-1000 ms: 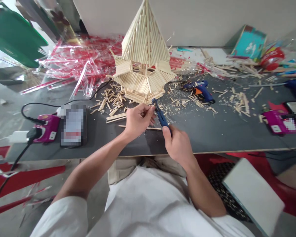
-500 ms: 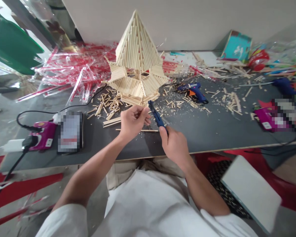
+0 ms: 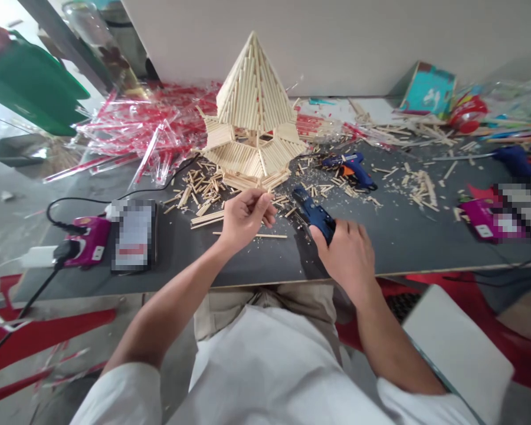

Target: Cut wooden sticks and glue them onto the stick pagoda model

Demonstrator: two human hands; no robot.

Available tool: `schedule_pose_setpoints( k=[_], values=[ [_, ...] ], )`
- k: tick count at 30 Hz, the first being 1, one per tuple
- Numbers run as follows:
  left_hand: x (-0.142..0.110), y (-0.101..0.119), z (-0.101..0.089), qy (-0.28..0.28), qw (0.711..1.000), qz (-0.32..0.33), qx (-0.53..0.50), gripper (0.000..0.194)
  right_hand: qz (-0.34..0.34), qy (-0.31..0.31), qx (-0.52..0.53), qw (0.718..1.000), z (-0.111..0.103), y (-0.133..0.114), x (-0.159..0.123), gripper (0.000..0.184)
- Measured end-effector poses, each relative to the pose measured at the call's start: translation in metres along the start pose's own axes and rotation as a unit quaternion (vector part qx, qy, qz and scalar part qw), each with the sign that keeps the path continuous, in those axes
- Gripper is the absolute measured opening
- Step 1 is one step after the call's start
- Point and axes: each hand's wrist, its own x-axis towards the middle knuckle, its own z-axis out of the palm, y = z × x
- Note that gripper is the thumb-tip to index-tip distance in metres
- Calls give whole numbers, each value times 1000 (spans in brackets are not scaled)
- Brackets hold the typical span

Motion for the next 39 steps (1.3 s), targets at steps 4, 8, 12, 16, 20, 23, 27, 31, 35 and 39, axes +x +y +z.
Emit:
schedule_pose_setpoints(
  k=[4, 8, 12, 16, 20, 23, 27, 31, 35, 39],
  values=[
    [-3, -1, 0, -20, 999, 4, 28, 33, 10, 24, -33, 999, 12, 0, -5, 64],
    [-4, 2, -4, -39, 993, 32, 109, 33, -10, 44, -19, 999, 17, -3, -8, 73],
    [-1, 14, -11, -80, 976, 35, 197, 41, -47, 42, 32, 998, 13, 7, 6, 75],
    [3, 30, -21, -176, 941, 19, 288, 41, -47, 42, 65, 996, 5, 41, 57, 69],
    [7, 33, -34, -223, 899, 25, 377, 32, 47, 23, 46, 998, 8, 83, 128, 65],
    [10, 24, -46, -232, 882, 39, 409, 30, 83, -32, 40, 995, 22, 98, 164, 68],
    [12, 7, -60, -184, 880, 76, 431, 30, 85, -14, 97, 992, 46, 96, 177, 67],
    [8, -4, -68, -159, 866, 101, 463, 30, 86, 21, 122, 989, 55, 90, 171, 55],
    [5, -5, -67, -137, 869, 107, 463, 29, 112, 24, 149, 982, 49, 89, 164, 54],
    [6, -4, -63, -112, 872, 111, 464, 32, 136, 68, 190, 970, 37, 83, 156, 58]
  ],
)
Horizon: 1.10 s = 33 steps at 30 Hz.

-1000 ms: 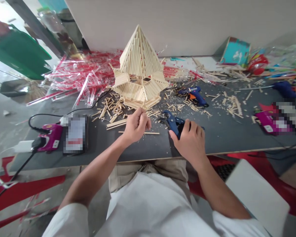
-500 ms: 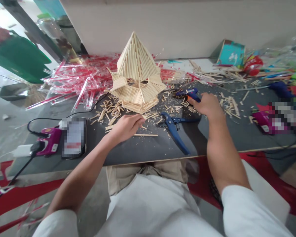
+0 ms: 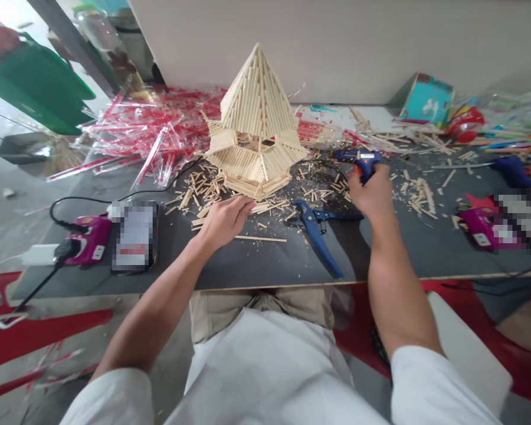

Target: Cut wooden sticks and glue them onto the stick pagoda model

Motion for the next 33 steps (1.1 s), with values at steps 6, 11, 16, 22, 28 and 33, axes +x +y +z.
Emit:
schedule_pose_setpoints(
  k=[6, 11, 16, 22, 28, 33],
  values=[
    [1, 0, 3, 21, 1000, -7, -3, 33, -100, 35, 25, 994, -21, -42, -25, 60],
    [1, 0, 4, 30, 1000, 7, 9, 33, -230, 66, 52, 970, -29, -85, -42, 44],
    [1, 0, 3, 28, 1000, 0, 13, 34, -248, 78, 77, 962, -19, -99, -48, 40],
    [0, 3, 4, 25, 1000, 4, 1, 33, -219, 34, 14, 975, -13, -101, -58, 48],
    [0, 4, 4, 28, 1000, 4, 0, 30, -214, 29, -31, 976, -18, -105, -65, 55],
    [0, 4, 5, 29, 1000, 7, 5, 30, -218, 40, -51, 974, -21, -103, -69, 53]
  ],
)
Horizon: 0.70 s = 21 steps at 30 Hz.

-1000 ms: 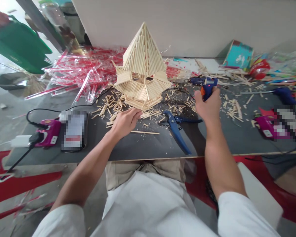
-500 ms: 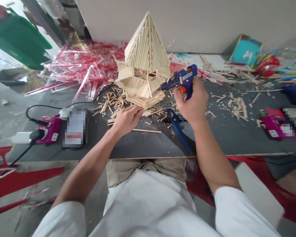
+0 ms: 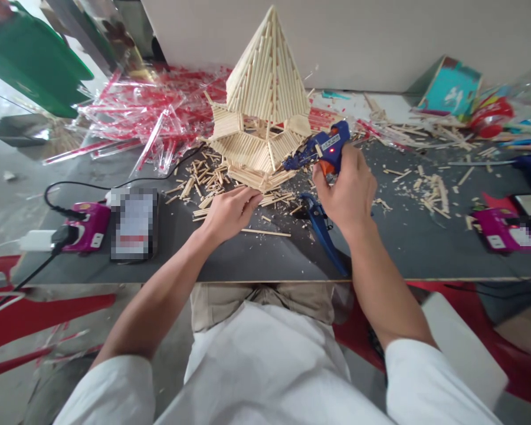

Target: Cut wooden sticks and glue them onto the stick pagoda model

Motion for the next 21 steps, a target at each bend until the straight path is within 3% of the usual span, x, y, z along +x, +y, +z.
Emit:
schedule_pose_setpoints(
  k=[6, 15, 21],
  values=[
    [0, 0, 0, 2, 1000, 3, -4, 29, 13, 4, 11, 1000, 0, -4, 3, 53],
    [0, -1, 1, 9, 1000, 15, 19, 29, -9, 75, 104, 992, 19, 20, 6, 59],
    [-1, -1, 1, 7, 1000, 13, 18, 30, -33, 85, 127, 988, 21, 20, 5, 56]
  ],
)
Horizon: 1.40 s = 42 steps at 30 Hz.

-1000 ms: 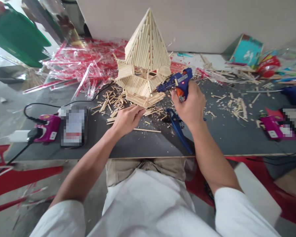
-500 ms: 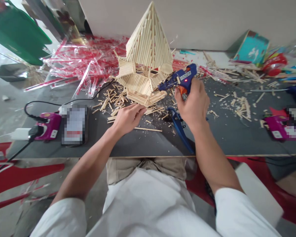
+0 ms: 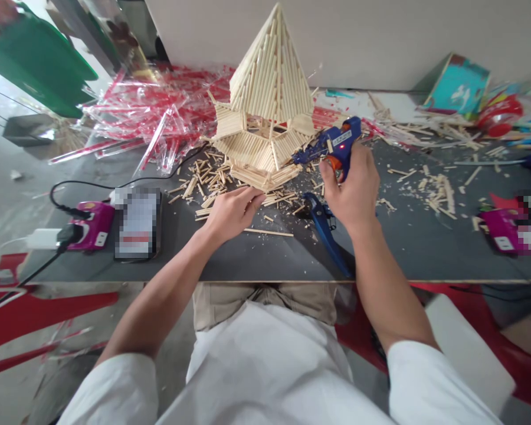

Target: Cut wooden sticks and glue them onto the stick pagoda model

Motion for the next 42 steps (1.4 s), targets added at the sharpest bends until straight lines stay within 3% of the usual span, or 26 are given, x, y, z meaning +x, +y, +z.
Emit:
schedule_pose_setpoints(
  k=[16, 28, 42],
  values=[
    [1, 2, -2, -1, 1000, -3, 6, 30, 10, -32, 20, 999, 5, 3, 1, 48],
    [1, 3, -3, 5, 1000, 10, 20, 28, -6, -23, 7, 1000, 7, 2, 2, 57],
    [1, 5, -4, -7, 1000, -6, 14, 33, 26, -43, 34, 998, 11, 3, 1, 58]
  ],
)
